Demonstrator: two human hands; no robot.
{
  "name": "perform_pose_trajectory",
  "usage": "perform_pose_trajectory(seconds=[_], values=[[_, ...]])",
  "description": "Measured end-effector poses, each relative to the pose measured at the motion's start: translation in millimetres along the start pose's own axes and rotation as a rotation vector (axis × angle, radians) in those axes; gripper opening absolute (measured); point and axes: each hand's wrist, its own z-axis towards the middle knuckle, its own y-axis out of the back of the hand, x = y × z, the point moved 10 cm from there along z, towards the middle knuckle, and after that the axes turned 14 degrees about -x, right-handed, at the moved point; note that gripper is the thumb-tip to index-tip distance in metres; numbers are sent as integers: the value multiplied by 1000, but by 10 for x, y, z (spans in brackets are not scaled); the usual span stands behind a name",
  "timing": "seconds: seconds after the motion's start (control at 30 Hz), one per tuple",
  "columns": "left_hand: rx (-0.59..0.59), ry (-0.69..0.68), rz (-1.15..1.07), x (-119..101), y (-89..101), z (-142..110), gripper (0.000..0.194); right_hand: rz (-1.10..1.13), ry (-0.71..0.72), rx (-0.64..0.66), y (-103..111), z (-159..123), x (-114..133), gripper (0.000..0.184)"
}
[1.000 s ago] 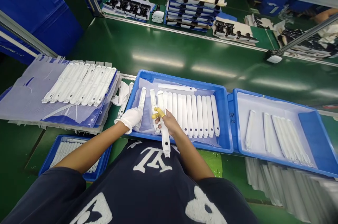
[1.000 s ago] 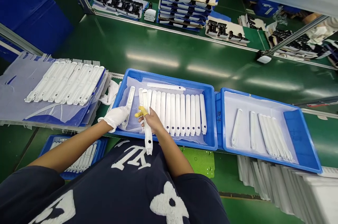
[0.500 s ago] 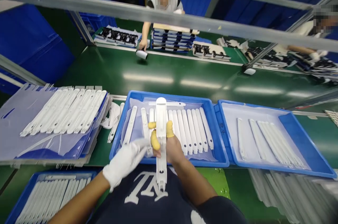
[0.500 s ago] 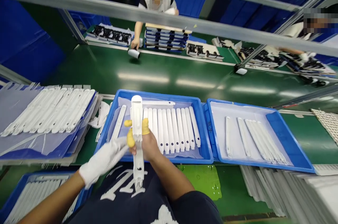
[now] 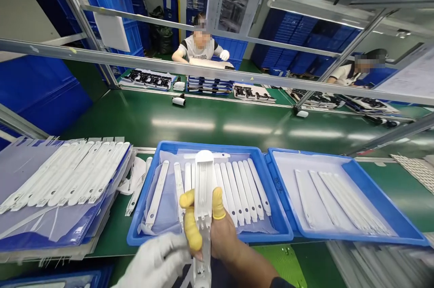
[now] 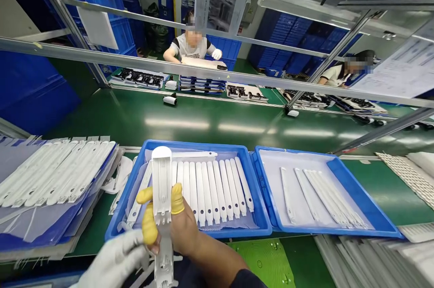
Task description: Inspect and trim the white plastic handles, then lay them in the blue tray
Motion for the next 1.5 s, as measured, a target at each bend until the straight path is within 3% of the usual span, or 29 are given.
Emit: perform_pose_trajectory(seconds=[0.1,0.17,0.23,0.37,0.43,0.7,0.83,0.93,1.0,1.17,1.37,1.5], values=[[-192,137,-140,123,295,201,42,18,-23,17,-20,6,-42,91],[-257,139,-166,94,380,242,38,24,-20,-2,-13,24,-30,88],[-171,116,-128,29,264,227,37,33,6,-48,5,71,43,82],[141,148,-25,-15,-157,74,45,119,17,-111,-23,282,300,69],[221,176,-43,-77,-265,21,49,193,4,-140,-38,434,448,68],[98,220,-242,-403,-147,125,66,238,8,-160,-139,759,732,57],[71,241,-402,-448,-144,133,58,183,96,-203,-135,735,784,46],[119,277,-475,-494,-203,103,43,183,138,-258,-118,684,782,24],[179,309,-489,-523,-258,65,44,199,139,-280,-121,653,758,15],[231,368,-543,-558,-295,-7,42,287,105,-282,-155,594,740,15],[271,378,-504,-458,-346,-106,36,369,58,-223,-210,445,752,20],[272,380,-465,-221,-380,-165,48,369,93,-115,-299,312,769,21]])
